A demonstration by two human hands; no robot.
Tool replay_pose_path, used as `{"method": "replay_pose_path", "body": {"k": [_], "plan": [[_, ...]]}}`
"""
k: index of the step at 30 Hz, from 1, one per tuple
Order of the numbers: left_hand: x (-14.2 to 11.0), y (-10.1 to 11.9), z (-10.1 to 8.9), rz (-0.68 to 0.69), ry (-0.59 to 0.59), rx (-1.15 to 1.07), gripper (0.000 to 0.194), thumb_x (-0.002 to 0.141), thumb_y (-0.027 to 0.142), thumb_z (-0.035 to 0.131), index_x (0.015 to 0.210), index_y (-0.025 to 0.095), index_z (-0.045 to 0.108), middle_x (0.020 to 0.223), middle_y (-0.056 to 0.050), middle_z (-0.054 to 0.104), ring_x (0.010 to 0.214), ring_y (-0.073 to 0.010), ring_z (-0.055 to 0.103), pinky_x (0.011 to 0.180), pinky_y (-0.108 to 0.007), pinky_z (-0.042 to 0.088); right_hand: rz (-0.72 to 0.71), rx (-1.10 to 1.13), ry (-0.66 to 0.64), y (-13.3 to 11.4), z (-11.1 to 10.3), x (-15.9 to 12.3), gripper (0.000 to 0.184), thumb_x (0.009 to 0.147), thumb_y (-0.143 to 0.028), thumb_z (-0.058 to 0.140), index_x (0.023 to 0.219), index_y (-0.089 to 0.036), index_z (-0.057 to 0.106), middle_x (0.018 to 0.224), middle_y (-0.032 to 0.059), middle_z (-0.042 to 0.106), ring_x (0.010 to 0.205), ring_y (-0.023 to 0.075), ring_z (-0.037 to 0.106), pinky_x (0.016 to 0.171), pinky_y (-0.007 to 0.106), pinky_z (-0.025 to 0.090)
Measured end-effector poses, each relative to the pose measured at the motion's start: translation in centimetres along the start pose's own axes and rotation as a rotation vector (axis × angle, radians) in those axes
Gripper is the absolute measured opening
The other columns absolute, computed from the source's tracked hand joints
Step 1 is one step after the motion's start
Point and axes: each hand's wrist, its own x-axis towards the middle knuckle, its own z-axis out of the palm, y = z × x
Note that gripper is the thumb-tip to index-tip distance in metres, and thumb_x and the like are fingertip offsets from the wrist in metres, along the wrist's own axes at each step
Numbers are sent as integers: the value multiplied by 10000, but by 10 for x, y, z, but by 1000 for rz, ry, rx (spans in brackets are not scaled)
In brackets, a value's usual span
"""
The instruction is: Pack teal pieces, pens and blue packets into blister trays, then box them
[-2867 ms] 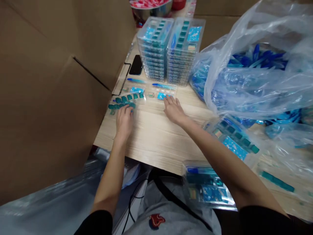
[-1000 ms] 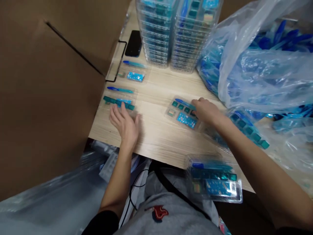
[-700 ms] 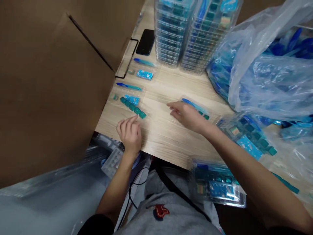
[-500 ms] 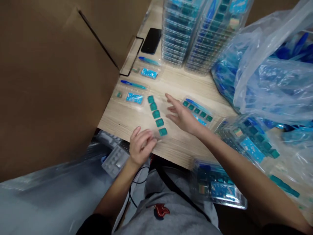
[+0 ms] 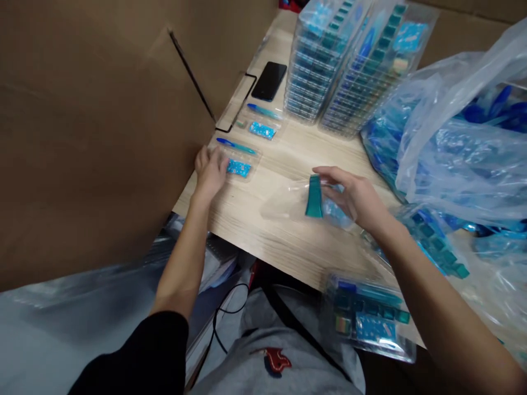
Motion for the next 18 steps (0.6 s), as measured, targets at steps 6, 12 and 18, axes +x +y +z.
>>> {"method": "replay_pose_path", "body": {"k": [6, 12, 18], "plan": [[-71, 15, 15, 106, -45, -51, 525, 856, 553, 514, 1238, 201, 589, 1427, -179, 452, 1361, -363, 360, 1130, -575, 227, 111, 101, -292, -7, -13, -12, 187, 823, -352, 606, 921, -203, 662, 804, 28, 697, 709, 184, 636, 661, 295, 468], [-116, 42, -16, -77, -68, -764, 585, 924, 635, 270, 1156, 219, 609, 1177, -112, 658, 1095, -224, 616, 961, -424, 479, 284, 189, -643, -11, 0, 9, 153, 796, -320, 627, 845, -181, 671, 732, 14, 684, 648, 144, 631, 616, 253, 463], [-120, 52, -29, -172, -229, -810, 408, 735, 397, 721, 1079, 200, 621, 749, 4, 669, 677, -133, 631, 684, -276, 529, 379, 250, -819, -18, 12, 18, 88, 799, -243, 637, 758, -167, 620, 618, -5, 634, 558, 111, 596, 515, 211, 451]]}}
